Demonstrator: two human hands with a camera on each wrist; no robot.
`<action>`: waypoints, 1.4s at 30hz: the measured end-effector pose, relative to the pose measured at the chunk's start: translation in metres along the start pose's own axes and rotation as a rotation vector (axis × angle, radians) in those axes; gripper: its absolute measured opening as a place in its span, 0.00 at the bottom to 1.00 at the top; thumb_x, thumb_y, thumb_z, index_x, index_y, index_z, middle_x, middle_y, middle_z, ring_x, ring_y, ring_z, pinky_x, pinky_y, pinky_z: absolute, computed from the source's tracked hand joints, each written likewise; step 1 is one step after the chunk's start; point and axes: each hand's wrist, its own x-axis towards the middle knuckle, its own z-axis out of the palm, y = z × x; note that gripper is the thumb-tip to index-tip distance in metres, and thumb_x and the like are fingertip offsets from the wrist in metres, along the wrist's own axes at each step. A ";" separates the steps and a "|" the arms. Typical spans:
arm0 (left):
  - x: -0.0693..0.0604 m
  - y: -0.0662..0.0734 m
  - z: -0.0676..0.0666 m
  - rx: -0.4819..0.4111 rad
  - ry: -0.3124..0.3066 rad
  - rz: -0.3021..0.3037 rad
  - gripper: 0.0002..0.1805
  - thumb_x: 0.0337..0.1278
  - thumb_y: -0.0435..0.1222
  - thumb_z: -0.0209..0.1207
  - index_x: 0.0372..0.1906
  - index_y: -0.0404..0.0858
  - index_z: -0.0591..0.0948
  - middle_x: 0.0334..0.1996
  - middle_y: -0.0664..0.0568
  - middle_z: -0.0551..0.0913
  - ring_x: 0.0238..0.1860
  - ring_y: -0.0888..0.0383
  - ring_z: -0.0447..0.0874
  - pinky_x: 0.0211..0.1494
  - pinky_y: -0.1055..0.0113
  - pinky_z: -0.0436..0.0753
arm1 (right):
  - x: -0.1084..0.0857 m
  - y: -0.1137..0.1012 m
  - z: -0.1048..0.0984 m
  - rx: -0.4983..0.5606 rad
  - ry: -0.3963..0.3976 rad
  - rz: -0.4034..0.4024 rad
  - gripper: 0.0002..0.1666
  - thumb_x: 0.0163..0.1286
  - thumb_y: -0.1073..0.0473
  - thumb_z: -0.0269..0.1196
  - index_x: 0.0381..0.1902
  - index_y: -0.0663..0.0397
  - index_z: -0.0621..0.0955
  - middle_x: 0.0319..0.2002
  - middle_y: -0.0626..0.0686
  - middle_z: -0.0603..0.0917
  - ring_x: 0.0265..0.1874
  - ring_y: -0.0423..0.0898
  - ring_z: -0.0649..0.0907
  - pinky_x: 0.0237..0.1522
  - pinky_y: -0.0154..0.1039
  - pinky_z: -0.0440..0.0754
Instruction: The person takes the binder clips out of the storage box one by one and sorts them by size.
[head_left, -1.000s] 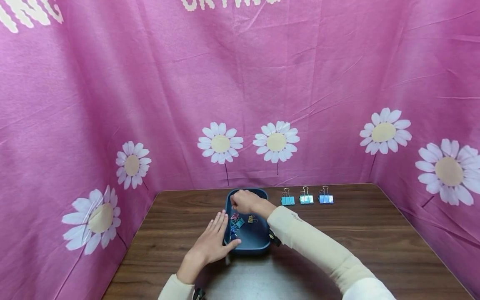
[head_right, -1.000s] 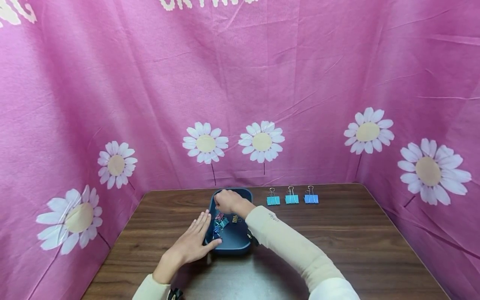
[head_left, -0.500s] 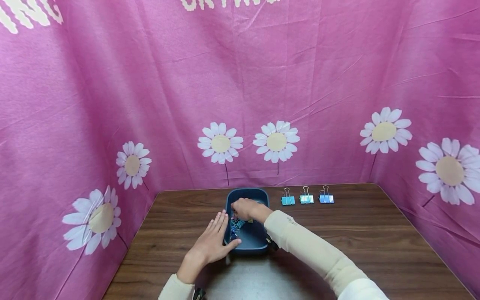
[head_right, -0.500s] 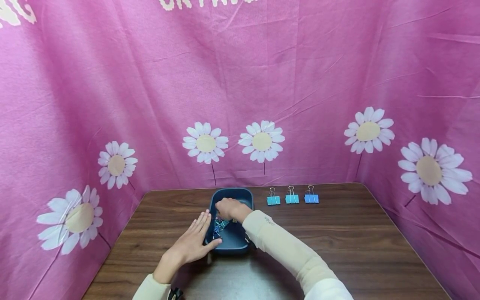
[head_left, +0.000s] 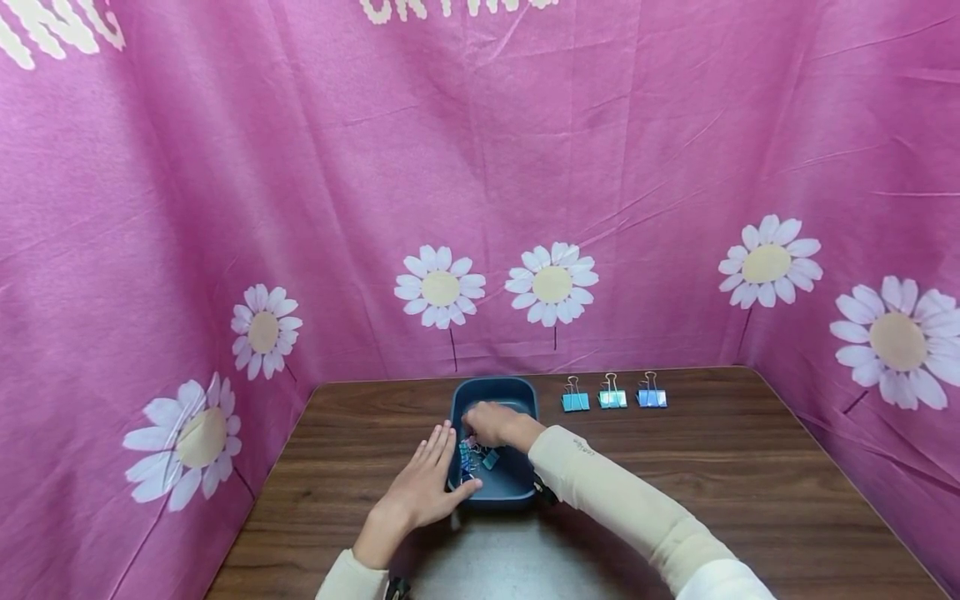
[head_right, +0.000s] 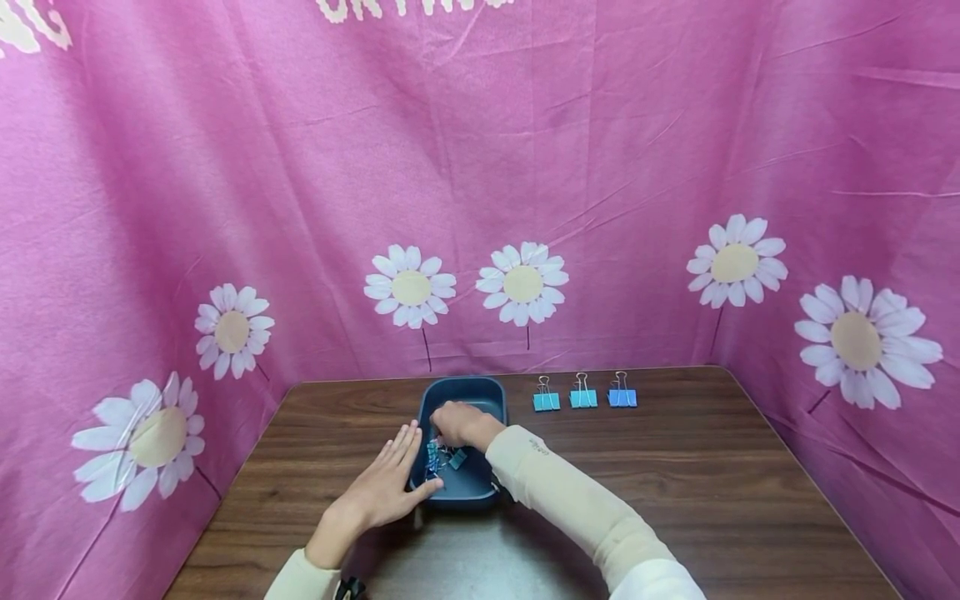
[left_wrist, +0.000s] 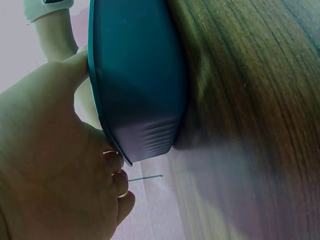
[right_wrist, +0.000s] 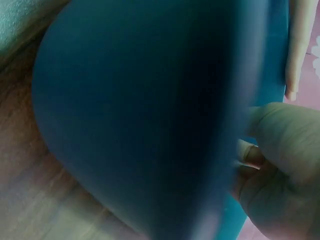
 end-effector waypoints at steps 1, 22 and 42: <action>0.000 0.000 0.000 0.000 0.000 0.000 0.54 0.76 0.66 0.51 0.86 0.31 0.51 0.88 0.41 0.46 0.89 0.45 0.43 0.89 0.44 0.54 | 0.000 0.001 -0.001 0.008 0.003 0.001 0.02 0.77 0.57 0.68 0.42 0.47 0.87 0.38 0.46 0.87 0.35 0.39 0.84 0.41 0.36 0.87; -0.001 0.000 0.001 -0.013 0.001 -0.002 0.54 0.76 0.65 0.51 0.86 0.31 0.51 0.88 0.41 0.45 0.89 0.45 0.43 0.89 0.43 0.54 | -0.002 0.010 0.001 0.043 -0.043 -0.109 0.18 0.75 0.57 0.70 0.61 0.44 0.86 0.49 0.46 0.88 0.44 0.39 0.83 0.56 0.40 0.87; -0.001 0.002 0.000 -0.016 0.003 -0.010 0.54 0.76 0.65 0.52 0.86 0.30 0.51 0.88 0.39 0.46 0.89 0.44 0.43 0.89 0.44 0.54 | -0.003 0.020 0.000 0.120 0.072 -0.119 0.11 0.69 0.61 0.75 0.42 0.50 0.82 0.35 0.44 0.83 0.31 0.36 0.80 0.35 0.31 0.83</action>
